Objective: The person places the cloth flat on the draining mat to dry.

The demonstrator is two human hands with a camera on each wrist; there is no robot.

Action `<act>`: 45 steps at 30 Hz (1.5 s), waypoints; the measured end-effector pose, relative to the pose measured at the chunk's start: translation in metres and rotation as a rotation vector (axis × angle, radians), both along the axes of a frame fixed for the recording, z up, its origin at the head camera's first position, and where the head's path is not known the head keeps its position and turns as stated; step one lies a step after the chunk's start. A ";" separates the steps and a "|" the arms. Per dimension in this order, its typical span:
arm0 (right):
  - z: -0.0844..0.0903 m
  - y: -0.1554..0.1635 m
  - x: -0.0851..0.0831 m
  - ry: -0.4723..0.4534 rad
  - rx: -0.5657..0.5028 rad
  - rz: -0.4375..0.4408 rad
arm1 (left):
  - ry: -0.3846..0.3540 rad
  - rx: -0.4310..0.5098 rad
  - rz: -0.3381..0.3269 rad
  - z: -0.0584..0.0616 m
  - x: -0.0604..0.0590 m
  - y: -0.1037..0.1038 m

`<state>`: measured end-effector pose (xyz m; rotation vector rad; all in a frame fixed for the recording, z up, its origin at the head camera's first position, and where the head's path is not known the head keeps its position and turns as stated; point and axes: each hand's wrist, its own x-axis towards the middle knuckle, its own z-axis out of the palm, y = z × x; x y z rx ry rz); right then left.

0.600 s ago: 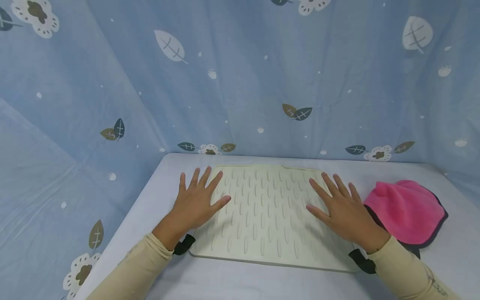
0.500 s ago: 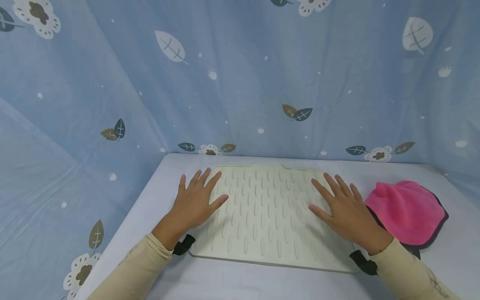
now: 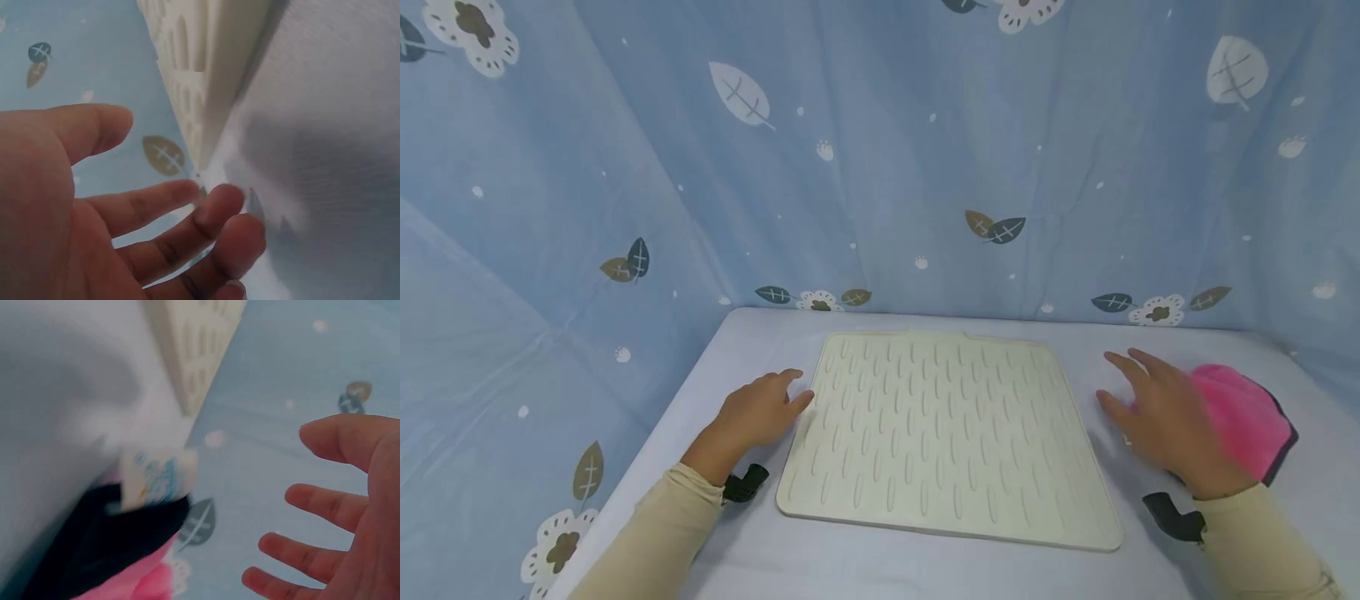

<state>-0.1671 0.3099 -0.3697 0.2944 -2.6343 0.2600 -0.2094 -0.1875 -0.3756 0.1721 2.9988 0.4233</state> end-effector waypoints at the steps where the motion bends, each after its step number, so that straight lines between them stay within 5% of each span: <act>1: 0.000 0.004 -0.001 0.002 0.002 -0.010 | -0.017 0.003 0.002 -0.001 -0.001 -0.001; 5: -0.002 0.017 -0.003 -0.041 0.010 -0.057 | -0.057 0.005 -0.005 -0.005 -0.003 -0.004; 12: -0.006 0.038 -0.009 -0.256 -0.046 -0.182 | -0.085 0.021 -0.014 -0.012 -0.006 -0.006; 22: -0.010 0.056 -0.010 -0.393 -0.056 -0.251 | -0.120 0.076 -0.014 -0.014 -0.005 -0.004; 45: -0.024 0.081 -0.015 -0.486 -0.025 -0.238 | -0.115 0.101 -0.053 -0.017 -0.009 -0.005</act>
